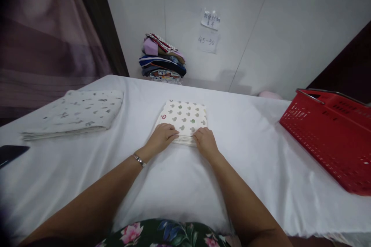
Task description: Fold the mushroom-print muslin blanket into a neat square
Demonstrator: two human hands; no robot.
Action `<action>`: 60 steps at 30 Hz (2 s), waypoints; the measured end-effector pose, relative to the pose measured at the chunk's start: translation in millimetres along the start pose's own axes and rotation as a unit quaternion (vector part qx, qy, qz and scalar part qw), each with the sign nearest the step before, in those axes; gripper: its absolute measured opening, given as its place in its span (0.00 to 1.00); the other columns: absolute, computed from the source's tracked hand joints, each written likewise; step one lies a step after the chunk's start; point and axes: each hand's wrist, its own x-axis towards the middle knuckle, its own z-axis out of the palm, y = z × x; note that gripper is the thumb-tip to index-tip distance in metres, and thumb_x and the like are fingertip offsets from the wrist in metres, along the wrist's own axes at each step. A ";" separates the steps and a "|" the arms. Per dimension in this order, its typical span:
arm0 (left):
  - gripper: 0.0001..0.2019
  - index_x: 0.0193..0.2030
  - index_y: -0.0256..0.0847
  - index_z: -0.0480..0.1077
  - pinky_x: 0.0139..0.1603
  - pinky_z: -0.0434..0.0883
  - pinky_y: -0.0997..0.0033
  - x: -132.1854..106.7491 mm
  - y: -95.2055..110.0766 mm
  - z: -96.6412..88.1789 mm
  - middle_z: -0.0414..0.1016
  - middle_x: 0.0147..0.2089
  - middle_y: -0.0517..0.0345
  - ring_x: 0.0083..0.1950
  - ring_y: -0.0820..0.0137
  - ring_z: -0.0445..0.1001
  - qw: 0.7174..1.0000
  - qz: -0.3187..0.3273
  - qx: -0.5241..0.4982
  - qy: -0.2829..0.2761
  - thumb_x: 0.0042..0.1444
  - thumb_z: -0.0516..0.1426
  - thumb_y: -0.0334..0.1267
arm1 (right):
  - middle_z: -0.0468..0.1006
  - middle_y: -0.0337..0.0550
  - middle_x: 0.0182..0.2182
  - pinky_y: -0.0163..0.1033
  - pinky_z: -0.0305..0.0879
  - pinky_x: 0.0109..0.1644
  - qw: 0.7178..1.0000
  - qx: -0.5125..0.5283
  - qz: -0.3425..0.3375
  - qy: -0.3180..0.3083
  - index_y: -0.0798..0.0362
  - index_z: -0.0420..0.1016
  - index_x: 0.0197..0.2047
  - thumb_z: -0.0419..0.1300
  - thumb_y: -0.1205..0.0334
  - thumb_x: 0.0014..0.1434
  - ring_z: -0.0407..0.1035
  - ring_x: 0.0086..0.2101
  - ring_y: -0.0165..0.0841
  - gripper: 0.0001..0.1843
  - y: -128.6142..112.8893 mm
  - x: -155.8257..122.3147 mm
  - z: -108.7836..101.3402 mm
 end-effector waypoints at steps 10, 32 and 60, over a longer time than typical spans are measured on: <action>0.13 0.32 0.42 0.72 0.45 0.61 0.63 -1.1 0.9 -3.2 0.71 0.37 0.57 0.42 0.67 0.66 1.000 0.011 -0.010 0.009 0.63 0.48 0.38 | 0.74 0.43 0.34 0.39 0.55 0.43 0.999 0.016 -0.023 -0.021 0.52 0.74 0.35 0.52 0.64 0.63 0.63 0.37 0.34 0.10 -0.1 -1.6 -6.7; 0.12 0.33 0.42 0.72 0.44 0.60 0.63 -1.6 2.4 0.5 0.71 0.36 0.57 0.41 0.67 0.65 1.000 0.017 0.014 0.004 0.62 0.49 0.38 | 0.74 0.43 0.36 0.39 0.55 0.44 0.998 -0.011 0.001 -0.054 0.50 0.76 0.40 0.53 0.63 0.63 0.64 0.38 0.33 0.11 -5.1 -1.0 -8.0; 0.10 0.35 0.42 0.70 0.44 0.62 0.63 -2.1 0.1 -6.5 0.70 0.37 0.57 0.41 0.66 0.65 0.999 0.028 -0.015 -0.026 0.61 0.51 0.42 | 0.74 0.44 0.37 0.40 0.55 0.47 0.998 0.004 -0.035 -0.057 0.53 0.73 0.39 0.54 0.65 0.62 0.63 0.40 0.34 0.07 -3.5 -2.6 -7.1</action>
